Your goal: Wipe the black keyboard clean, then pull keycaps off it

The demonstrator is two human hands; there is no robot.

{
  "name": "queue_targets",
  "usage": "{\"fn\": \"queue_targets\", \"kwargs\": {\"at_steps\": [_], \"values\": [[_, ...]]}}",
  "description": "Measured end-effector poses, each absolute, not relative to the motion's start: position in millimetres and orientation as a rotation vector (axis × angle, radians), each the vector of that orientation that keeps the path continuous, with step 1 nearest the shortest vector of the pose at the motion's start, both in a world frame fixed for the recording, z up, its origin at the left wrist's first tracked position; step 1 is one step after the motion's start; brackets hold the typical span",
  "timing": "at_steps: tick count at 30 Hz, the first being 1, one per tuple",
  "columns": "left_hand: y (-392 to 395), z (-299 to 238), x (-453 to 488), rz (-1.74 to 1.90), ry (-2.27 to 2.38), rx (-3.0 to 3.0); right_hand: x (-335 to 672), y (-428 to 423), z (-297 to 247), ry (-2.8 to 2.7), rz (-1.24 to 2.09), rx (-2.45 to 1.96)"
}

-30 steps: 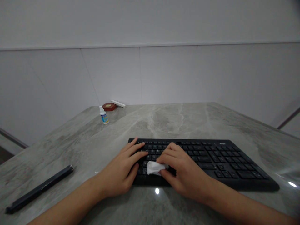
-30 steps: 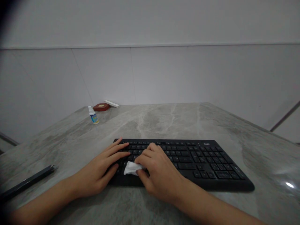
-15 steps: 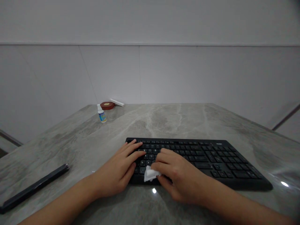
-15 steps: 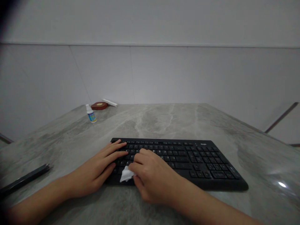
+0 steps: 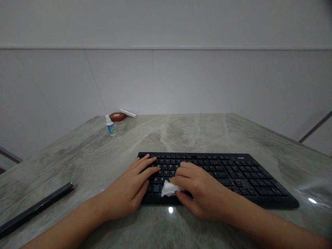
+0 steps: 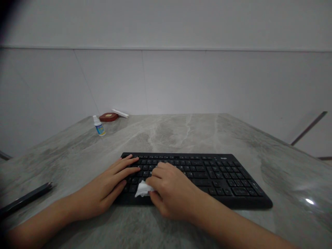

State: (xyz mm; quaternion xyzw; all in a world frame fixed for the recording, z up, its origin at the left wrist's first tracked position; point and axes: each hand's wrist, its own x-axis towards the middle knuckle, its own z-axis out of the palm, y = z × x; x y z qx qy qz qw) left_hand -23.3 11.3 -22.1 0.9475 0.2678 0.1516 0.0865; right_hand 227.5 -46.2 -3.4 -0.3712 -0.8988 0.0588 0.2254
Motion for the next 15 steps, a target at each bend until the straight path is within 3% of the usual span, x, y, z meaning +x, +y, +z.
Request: {"fn": "queue_targets", "kwargs": {"at_steps": [15], "values": [[11, -19, -26, 0.630, 0.507, 2.811, 239, -46, 8, -2.543, 0.237, -1.057]]}}
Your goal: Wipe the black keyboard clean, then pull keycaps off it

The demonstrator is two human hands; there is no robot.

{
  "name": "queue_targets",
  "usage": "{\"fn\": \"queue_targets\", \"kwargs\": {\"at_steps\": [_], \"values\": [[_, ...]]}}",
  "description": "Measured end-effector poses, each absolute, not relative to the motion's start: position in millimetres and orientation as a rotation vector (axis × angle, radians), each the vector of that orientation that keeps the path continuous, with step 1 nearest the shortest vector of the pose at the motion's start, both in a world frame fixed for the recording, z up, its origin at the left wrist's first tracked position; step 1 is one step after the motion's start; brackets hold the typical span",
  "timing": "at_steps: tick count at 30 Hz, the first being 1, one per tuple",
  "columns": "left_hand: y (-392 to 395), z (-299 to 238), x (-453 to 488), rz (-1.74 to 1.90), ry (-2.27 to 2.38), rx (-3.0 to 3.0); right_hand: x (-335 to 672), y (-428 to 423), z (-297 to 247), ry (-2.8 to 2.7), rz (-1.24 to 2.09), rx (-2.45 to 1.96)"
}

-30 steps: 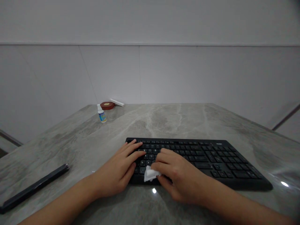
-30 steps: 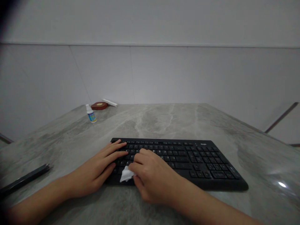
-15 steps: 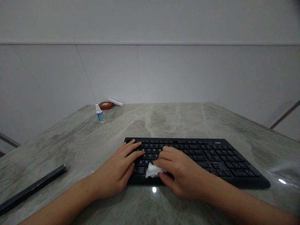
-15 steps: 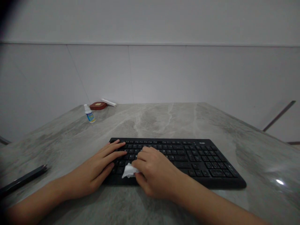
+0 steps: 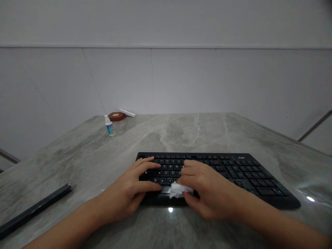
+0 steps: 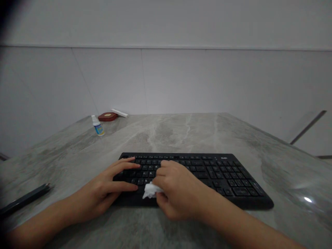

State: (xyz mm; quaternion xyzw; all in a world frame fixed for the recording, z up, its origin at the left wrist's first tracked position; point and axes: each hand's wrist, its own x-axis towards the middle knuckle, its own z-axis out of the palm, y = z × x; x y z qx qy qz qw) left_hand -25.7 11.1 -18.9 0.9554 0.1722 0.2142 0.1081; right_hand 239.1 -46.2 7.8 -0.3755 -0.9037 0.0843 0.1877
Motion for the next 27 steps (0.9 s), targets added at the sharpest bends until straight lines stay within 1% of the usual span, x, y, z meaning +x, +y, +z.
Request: {"fn": "queue_targets", "kwargs": {"at_steps": [9, 12, 21, 27], "values": [[12, -17, -23, 0.568, 0.500, 2.788, 255, -44, 14, -2.606, 0.272, -1.017], [11, -17, -24, 0.572, 0.516, 2.787, 262, -44, 17, -2.625, 0.322, -1.091], [11, -16, -23, 0.563, 0.538, 2.780, 252, -46, 12, -2.579, 0.229, -1.166], [11, -18, -24, 0.544, 0.544, 2.772, 256, -46, 20, -2.611, 0.324, -1.102]]}}
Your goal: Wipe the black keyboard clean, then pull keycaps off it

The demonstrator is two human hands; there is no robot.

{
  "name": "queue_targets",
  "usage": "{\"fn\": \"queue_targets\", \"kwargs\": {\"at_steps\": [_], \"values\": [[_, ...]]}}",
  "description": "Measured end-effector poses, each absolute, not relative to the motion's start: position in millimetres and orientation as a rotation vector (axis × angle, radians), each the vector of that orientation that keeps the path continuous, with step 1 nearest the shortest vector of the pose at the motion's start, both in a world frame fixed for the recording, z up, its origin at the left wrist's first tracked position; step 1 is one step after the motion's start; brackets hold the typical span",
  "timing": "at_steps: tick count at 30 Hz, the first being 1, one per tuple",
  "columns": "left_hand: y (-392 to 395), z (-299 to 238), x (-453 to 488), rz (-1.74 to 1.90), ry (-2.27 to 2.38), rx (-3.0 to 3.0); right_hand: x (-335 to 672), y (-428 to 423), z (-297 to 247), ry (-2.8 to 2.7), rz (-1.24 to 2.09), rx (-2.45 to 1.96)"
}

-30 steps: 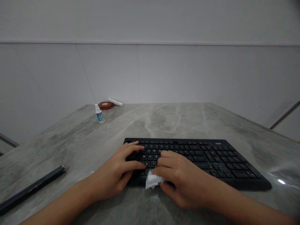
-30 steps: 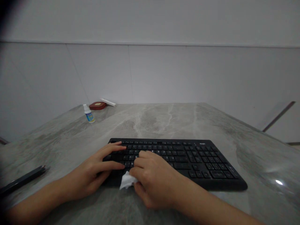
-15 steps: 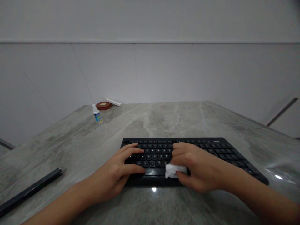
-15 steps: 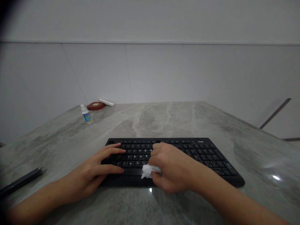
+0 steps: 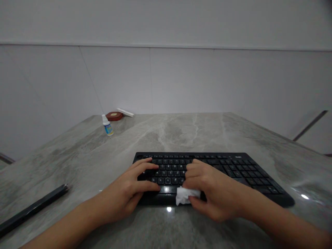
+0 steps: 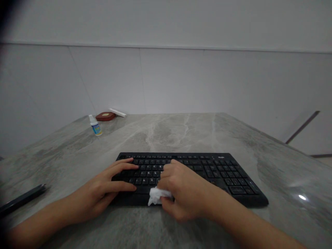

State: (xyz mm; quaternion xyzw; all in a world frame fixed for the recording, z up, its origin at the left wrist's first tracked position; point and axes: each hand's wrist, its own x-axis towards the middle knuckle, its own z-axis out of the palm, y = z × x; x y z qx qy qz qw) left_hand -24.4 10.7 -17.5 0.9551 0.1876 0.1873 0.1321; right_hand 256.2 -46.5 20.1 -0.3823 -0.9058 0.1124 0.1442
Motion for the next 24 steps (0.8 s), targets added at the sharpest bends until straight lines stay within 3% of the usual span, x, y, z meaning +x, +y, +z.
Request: {"fn": "queue_targets", "kwargs": {"at_steps": [17, 24], "values": [[11, -20, -26, 0.528, 0.559, 2.792, 267, -50, 31, -2.687, 0.394, -1.175], [11, -18, -25, 0.543, 0.553, 2.782, 253, -47, 12, -2.564, 0.333, -1.096]]}}
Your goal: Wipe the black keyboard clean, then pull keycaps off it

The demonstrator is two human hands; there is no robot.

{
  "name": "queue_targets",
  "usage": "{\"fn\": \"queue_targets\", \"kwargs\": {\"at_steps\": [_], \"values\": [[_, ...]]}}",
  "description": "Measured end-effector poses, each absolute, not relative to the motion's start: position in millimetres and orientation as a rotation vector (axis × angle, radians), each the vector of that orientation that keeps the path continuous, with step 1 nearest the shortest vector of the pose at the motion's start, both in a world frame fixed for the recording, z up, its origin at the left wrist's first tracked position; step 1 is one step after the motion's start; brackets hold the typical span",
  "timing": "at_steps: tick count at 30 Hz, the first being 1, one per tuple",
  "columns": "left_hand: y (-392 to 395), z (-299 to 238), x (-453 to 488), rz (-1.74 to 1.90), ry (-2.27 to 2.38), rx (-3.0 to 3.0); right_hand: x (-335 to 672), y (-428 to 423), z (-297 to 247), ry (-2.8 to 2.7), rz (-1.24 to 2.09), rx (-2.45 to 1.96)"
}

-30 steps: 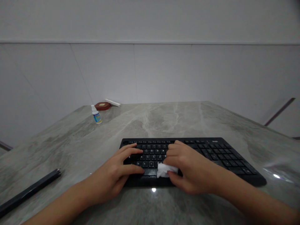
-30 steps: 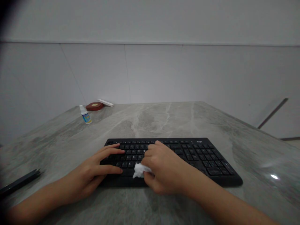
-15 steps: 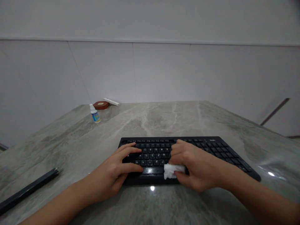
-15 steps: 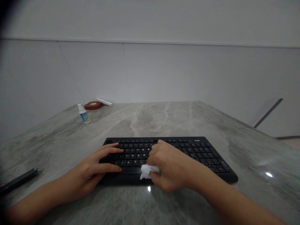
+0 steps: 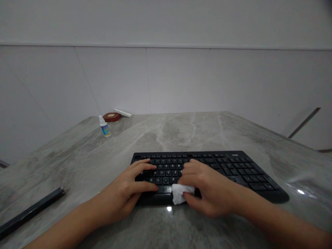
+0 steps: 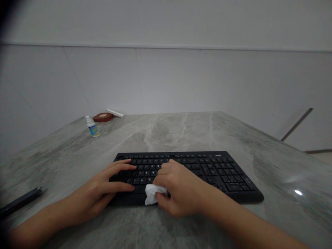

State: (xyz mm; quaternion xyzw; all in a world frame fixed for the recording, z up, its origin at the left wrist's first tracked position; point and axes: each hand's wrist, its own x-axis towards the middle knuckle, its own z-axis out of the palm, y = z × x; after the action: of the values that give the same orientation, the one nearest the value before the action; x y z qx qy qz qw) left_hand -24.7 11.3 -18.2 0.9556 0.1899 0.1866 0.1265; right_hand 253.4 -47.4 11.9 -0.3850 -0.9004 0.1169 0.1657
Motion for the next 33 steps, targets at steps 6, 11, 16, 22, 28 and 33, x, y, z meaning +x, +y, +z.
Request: {"fn": "queue_targets", "kwargs": {"at_steps": [6, 11, 16, 22, 28, 33], "values": [[7, -18, -21, 0.565, 0.650, 2.702, 230, -47, -4, -2.478, 0.226, -1.055], [7, -19, -21, 0.562, 0.668, 2.681, 219, -44, -15, -2.413, 0.023, -1.105], [7, -18, -20, 0.556, 0.659, 2.674, 213, -42, -17, -2.452, 0.043, -1.039], [7, -18, -18, 0.572, 0.663, 2.680, 213, -44, -15, -2.450, -0.075, -1.100], [7, -18, -19, 0.549, 0.654, 2.685, 224, -43, -7, -2.575, 0.060, -0.948], [7, -17, -24, 0.519, 0.563, 2.749, 255, -39, 10, -2.576, 0.228, -1.094]]}}
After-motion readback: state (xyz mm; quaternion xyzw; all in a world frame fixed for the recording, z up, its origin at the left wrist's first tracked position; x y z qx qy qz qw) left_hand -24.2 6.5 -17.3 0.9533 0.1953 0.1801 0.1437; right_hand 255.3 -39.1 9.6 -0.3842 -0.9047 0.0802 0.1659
